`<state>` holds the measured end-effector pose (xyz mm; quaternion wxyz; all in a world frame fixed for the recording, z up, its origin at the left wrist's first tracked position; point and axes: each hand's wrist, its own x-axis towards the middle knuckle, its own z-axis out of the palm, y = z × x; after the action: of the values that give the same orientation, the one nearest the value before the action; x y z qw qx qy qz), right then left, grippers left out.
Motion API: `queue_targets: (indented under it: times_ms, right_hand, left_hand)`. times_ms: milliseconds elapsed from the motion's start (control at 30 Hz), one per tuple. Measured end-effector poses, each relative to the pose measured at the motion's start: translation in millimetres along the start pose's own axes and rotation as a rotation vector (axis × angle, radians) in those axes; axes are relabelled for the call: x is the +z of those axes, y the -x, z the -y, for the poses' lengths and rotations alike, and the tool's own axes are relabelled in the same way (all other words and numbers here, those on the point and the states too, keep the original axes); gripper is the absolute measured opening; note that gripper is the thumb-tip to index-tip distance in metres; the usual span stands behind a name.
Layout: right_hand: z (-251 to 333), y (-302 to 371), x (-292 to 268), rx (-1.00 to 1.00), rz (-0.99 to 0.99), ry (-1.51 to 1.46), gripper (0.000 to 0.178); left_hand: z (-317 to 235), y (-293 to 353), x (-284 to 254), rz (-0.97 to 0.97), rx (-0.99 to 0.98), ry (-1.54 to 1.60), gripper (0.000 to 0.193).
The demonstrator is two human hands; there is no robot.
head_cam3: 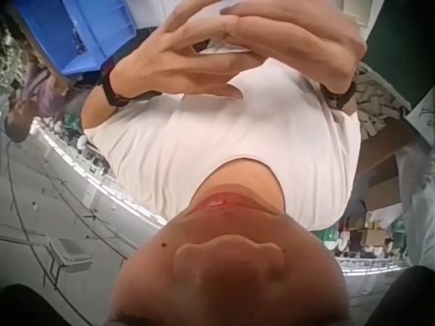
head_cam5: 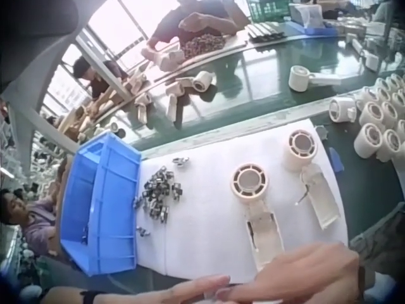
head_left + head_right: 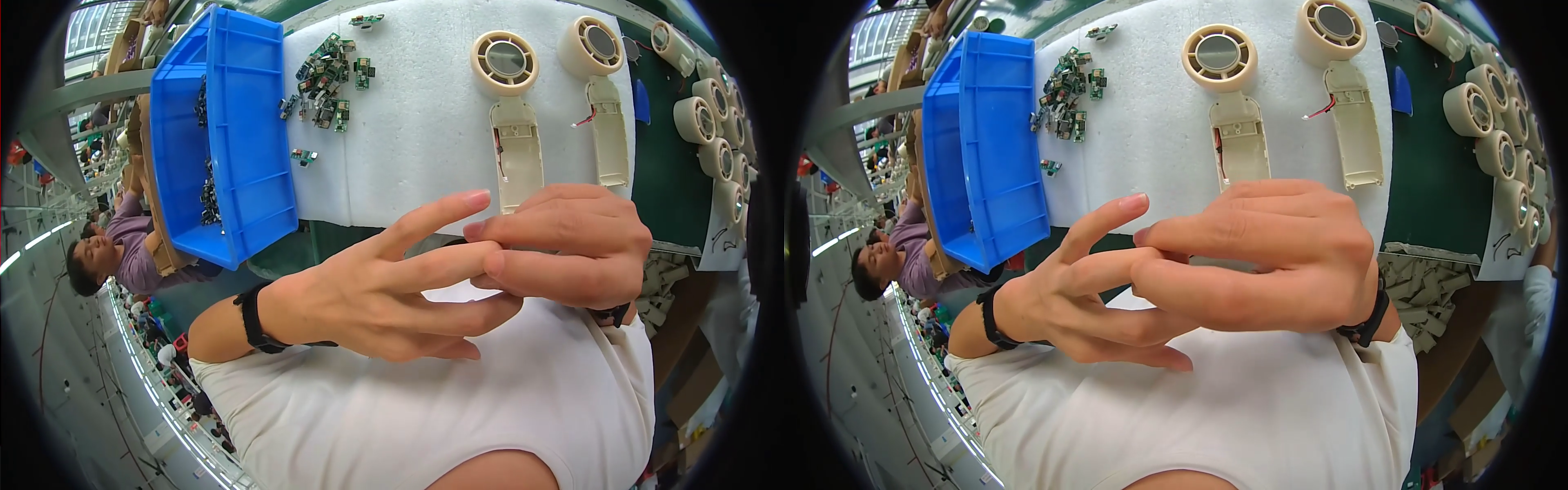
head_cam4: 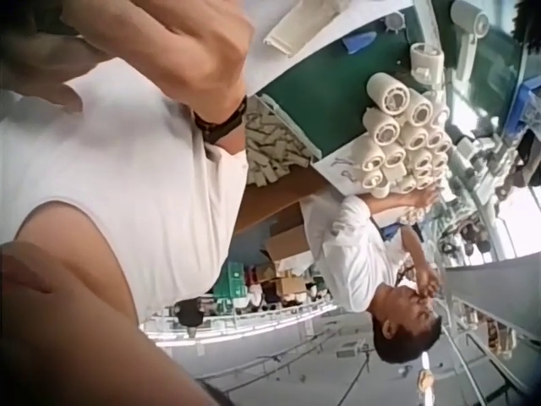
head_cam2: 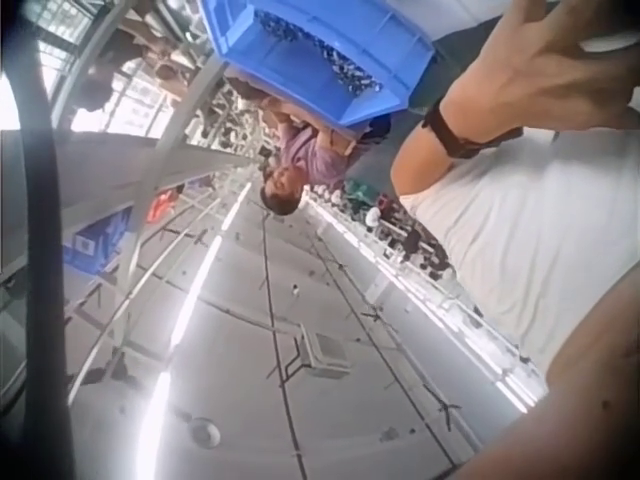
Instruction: The person picks up a circuit board from a blue bin, connects the internal wires of a fan housing to it, and fits the board into the housing before repeating the process.
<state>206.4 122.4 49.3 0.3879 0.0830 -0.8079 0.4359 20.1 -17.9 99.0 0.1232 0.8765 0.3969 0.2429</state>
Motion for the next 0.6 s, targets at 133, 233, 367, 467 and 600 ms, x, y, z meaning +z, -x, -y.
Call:
queue_targets:
  times_ms: [133, 233, 367, 467, 600]
  right_hand:
    - [-4.2, 6.4, 12.1, -0.059, -0.167, 0.027, 0.027]
    - [-5.4, 7.4, 14.2, -0.090, -0.203, 0.031, 0.025]
    - [-6.4, 8.6, 12.3, -0.088, -0.183, 0.041, 0.024]
    - [-6.4, 6.7, 12.2, -0.098, -0.190, 0.061, 0.027]
    - [-9.7, 8.0, 14.3, -0.118, -0.210, 0.086, 0.029]
  left_hand:
    - [2.2, -2.5, 2.6, -0.042, 0.033, -0.037, 0.035]
    - [0.2, -2.4, 5.5, -0.048, 0.012, -0.043, 0.028]
    - [3.6, -2.0, 10.1, -0.075, 0.015, -0.032, 0.027]
    - [6.0, -2.5, 8.7, -0.064, 0.028, -0.020, 0.028]
    - [7.4, -3.2, 5.4, -0.016, 0.046, -0.023, 0.027]
